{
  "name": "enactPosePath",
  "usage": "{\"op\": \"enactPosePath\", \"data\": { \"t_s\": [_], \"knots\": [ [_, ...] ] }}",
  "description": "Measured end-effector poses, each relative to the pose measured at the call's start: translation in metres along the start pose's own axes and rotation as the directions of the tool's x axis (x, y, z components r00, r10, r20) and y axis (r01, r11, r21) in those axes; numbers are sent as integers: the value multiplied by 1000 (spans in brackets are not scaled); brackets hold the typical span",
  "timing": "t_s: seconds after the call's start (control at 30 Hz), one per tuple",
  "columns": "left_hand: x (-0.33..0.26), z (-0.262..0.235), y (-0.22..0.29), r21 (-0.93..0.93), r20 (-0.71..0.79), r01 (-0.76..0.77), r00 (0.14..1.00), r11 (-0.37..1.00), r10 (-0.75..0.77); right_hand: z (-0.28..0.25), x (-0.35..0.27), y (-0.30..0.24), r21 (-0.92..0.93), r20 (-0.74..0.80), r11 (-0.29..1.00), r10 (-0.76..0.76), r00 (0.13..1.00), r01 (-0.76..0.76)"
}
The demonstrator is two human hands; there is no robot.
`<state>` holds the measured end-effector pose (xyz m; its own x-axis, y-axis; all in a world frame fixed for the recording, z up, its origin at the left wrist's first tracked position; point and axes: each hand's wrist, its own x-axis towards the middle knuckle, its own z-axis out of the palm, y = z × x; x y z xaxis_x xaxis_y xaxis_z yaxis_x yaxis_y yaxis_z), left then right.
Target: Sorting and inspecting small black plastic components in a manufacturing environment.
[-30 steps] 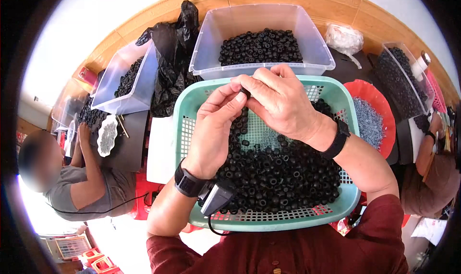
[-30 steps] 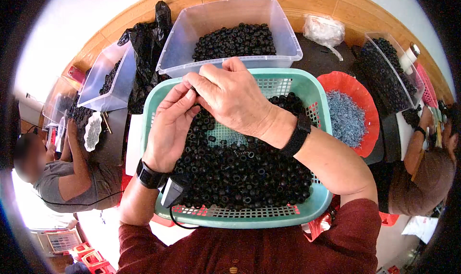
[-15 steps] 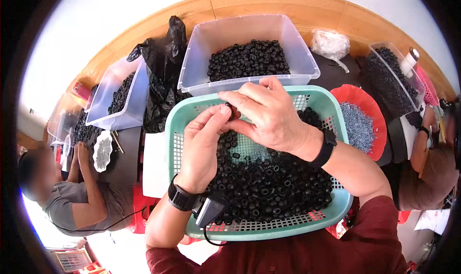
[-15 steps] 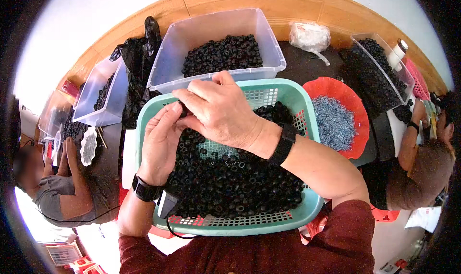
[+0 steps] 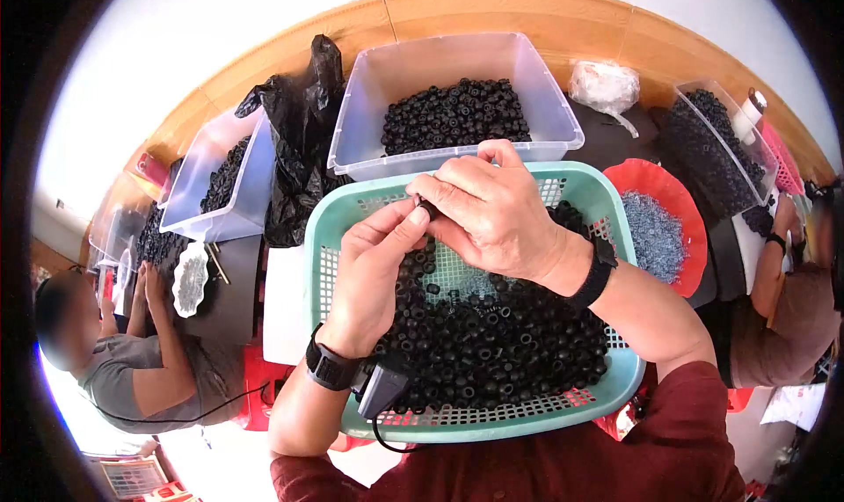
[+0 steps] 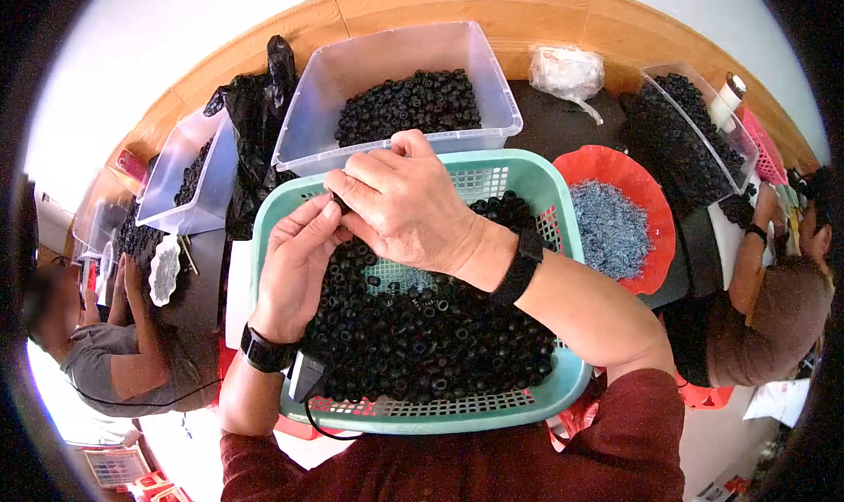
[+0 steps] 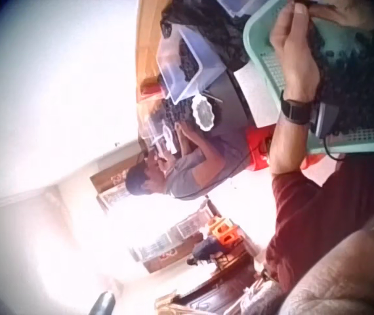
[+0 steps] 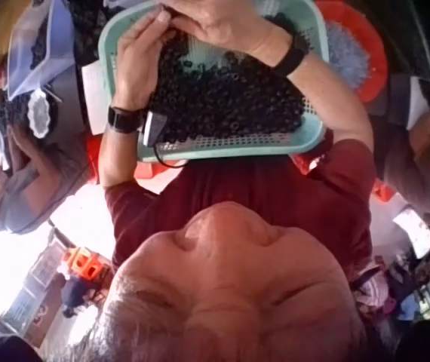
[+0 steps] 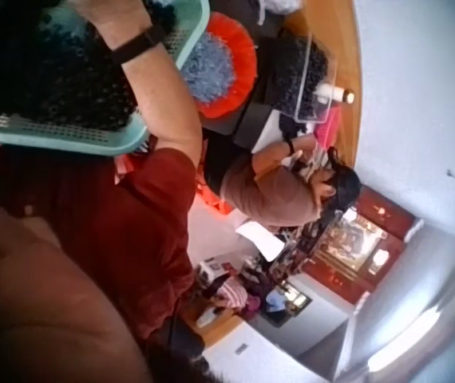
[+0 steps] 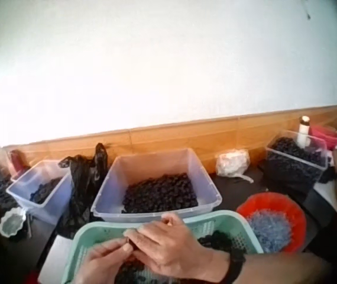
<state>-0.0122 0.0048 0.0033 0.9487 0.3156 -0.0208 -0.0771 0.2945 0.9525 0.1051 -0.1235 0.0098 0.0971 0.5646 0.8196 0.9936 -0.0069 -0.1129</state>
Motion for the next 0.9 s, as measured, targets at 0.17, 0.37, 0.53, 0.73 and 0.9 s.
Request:
{"op": "enactPosePath", "data": {
  "t_s": [0.17,0.37,0.53,0.73,0.9],
  "knots": [
    [-4,2,2,32,-41,-33,999,999,34,0,1,1,-16,53,998,-53,997,54],
    [-5,3,1,63,-55,-43,997,997,46,5,-1,3,18,60,996,-84,995,83],
    [-8,7,3,148,-68,-66,995,987,77,5,0,6,29,62,990,-141,988,139],
    [-10,10,2,190,-80,-103,990,976,120,2,-1,3,107,84,985,-143,986,134],
    [-9,9,-2,208,-103,-70,990,976,93,6,-7,2,10,107,985,-172,979,172]
  ]
}}
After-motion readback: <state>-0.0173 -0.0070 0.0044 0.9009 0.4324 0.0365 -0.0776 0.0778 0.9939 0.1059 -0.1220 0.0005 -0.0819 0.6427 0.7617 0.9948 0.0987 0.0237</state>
